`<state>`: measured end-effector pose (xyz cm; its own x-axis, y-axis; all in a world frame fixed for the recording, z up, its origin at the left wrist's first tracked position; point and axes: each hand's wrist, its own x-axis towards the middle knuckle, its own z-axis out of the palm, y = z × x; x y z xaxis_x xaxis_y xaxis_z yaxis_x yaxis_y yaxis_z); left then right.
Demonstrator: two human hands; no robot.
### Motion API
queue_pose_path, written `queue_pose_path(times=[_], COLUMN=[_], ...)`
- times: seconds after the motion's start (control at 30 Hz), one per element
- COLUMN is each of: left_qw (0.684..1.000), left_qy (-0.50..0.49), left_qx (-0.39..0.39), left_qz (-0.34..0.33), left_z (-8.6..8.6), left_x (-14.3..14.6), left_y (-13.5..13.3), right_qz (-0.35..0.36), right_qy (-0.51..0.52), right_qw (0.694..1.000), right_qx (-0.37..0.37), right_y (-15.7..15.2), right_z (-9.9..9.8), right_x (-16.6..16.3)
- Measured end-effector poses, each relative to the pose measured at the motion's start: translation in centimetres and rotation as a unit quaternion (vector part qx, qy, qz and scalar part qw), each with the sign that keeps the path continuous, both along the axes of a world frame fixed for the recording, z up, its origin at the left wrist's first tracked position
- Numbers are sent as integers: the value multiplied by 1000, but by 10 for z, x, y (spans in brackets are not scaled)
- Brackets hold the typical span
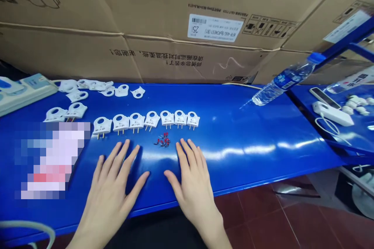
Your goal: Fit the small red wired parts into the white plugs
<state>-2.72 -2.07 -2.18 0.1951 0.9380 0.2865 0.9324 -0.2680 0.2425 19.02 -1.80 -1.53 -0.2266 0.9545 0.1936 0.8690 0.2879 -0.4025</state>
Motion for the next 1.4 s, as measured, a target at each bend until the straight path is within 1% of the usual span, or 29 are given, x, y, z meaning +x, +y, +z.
queue_pose_path(times=[0.1,0.3,0.47,0.7,0.83,0.9,0.93,0.97,1.0,1.03,1.07,1.13,1.17,1.2,1.27,1.33,1.4], left_qw=[999,999,999,999,999,997,992,982,965,940,913,861,837,812,770,743,717], left_qy=[24,41,34,27,-11,-69,-115,-174,-243,-313,-376,-483,-528,-566,-622,-648,-670], left_qx=[-5,-14,-12,-7,-18,-40,-55,-75,-93,-117,-138,-145,-137,-134,-120,-123,-139], left_qz=[-24,-31,-34,-31,-29,-19,-8,17,42,64,72,65,49,41,75,113,132], left_z=[-2,-5,-5,-4,-1,5,8,12,16,19,21,24,25,27,30,33,35], left_x=[0,4,4,4,2,-1,-3,-5,-6,-6,-6,-3,0,4,12,20,27], left_y=[-1,6,7,5,4,2,1,-1,-2,-4,-5,-7,-7,-6,-4,-2,-1], right_qz=[24,48,45,44,39,38,34,24,8,-13,-37,-74,-87,-96,-109,-110,-96], right_qy=[-29,-34,-26,-22,-5,19,39,66,103,150,203,316,368,417,489,527,548], right_qw=[999,996,996,996,996,995,995,993,990,983,973,941,921,899,858,830,812], right_qx=[-30,-60,-74,-71,-80,-86,-90,-95,-99,-101,-101,-95,-93,-94,-112,-147,-175], right_y=[2,15,22,25,25,23,22,19,17,14,10,5,3,2,3,7,13], right_z=[0,5,5,2,3,5,6,6,7,9,10,12,13,14,15,15,14], right_x=[-3,-5,-8,-12,-11,-10,-8,-7,-6,-6,-6,-9,-12,-15,-22,-26,-28])
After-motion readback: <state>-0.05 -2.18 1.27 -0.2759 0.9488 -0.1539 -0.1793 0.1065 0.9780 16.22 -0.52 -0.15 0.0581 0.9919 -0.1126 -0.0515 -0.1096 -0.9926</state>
